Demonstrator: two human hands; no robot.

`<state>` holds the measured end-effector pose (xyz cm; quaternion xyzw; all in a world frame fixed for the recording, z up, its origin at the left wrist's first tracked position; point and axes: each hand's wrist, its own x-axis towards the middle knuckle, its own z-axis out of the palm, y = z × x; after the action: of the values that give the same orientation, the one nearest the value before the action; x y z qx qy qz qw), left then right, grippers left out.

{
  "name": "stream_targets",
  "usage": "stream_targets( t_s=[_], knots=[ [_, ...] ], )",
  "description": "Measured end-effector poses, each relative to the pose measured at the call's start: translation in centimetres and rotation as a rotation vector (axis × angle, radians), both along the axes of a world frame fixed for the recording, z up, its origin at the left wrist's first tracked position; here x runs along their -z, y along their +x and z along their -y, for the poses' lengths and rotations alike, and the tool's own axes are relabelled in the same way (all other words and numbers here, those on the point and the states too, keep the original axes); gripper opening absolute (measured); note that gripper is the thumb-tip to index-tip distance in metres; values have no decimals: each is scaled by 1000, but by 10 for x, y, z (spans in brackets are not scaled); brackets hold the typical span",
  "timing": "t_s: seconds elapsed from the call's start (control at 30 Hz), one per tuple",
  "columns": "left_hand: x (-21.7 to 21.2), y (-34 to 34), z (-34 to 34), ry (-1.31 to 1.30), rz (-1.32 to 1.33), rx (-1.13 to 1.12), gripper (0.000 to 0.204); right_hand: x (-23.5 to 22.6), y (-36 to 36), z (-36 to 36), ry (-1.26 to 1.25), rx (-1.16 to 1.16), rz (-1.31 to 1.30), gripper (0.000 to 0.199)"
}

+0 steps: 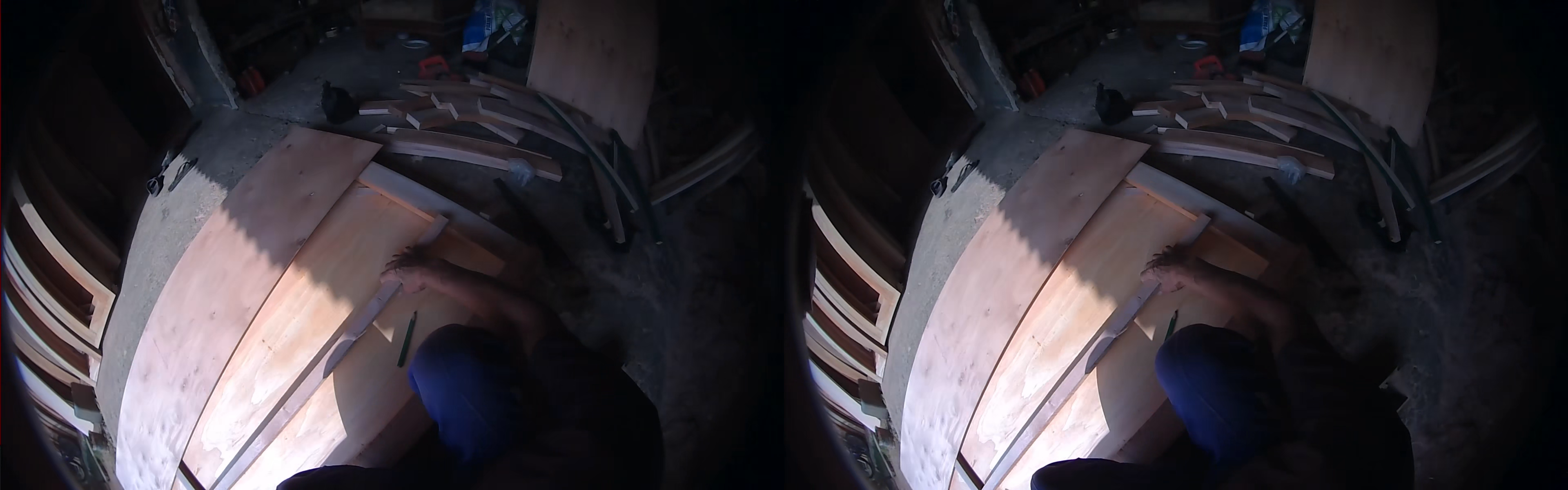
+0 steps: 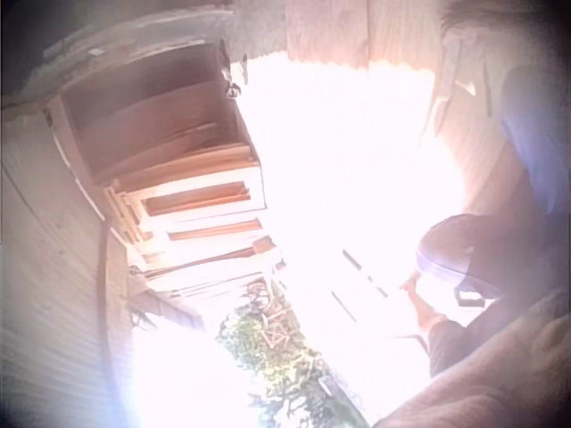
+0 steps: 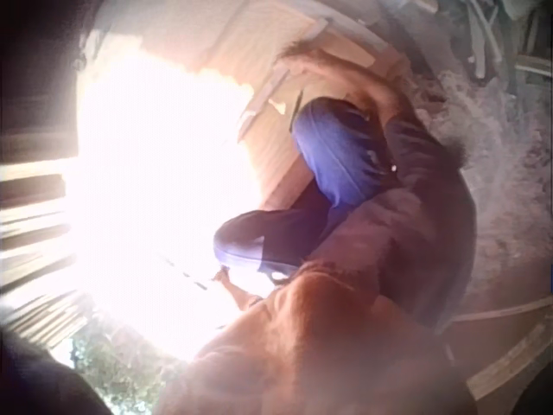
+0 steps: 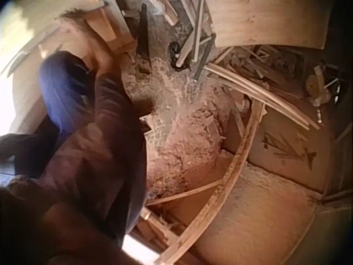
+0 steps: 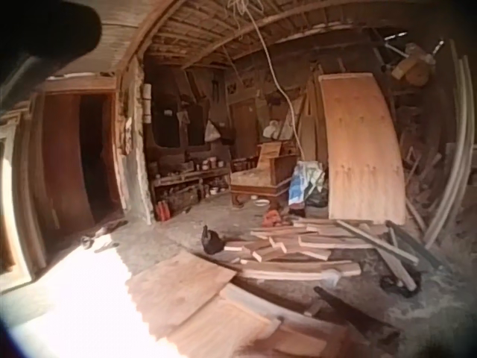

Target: The person assembles a wooden frame on a large plywood sheet. They use a pencil and a square ruler to mark measurements, then position wooden strips and secure them with a hammer and nails. The process involves repeated measuring, marking, and nailing to construct the frame structure.

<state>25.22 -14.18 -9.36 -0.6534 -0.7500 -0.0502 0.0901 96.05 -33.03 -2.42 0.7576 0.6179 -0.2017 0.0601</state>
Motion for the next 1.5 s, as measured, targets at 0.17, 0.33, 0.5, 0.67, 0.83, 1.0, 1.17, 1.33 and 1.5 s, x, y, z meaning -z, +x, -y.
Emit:
stream_targets(
  t_s=[0.17, 0.33, 0.5, 0.67, 0.83, 1.0, 1.17, 1.33, 1.5],
  knots=[
    [-45, 23, -20, -135, 42, 95, 42, 20, 9, -7, 59, -88, 0, 57],
    [-141, 75, -28, -284, 113, 340, 39, 26, -2, 9, 320, -106, 119, 79],
    [-213, 230, -7, -381, 155, 1011, 30, -15, -50, 19, 745, -56, 63, 97],
    [-222, 416, 42, -567, -7, 1603, 20, -52, -104, 16, 1105, -438, -449, 96],
    [-206, 484, 65, -438, 169, 1765, 36, -18, -76, 47, 811, 10, -349, 44],
    [-177, 377, -3, -129, 537, 1368, 37, -2, 0, 61, 816, 365, -144, 33],
    [-80, 204, -27, 84, 727, -186, 78, -31, 40, 28, 771, 223, 13, 31],
    [-19, 127, -21, 214, 1176, -884, 103, -31, 34, -41, 581, 256, -26, 31],
    [-17, 123, -50, 42, 1245, -938, 102, -29, 32, -69, 481, 281, -39, 31]
  ],
)
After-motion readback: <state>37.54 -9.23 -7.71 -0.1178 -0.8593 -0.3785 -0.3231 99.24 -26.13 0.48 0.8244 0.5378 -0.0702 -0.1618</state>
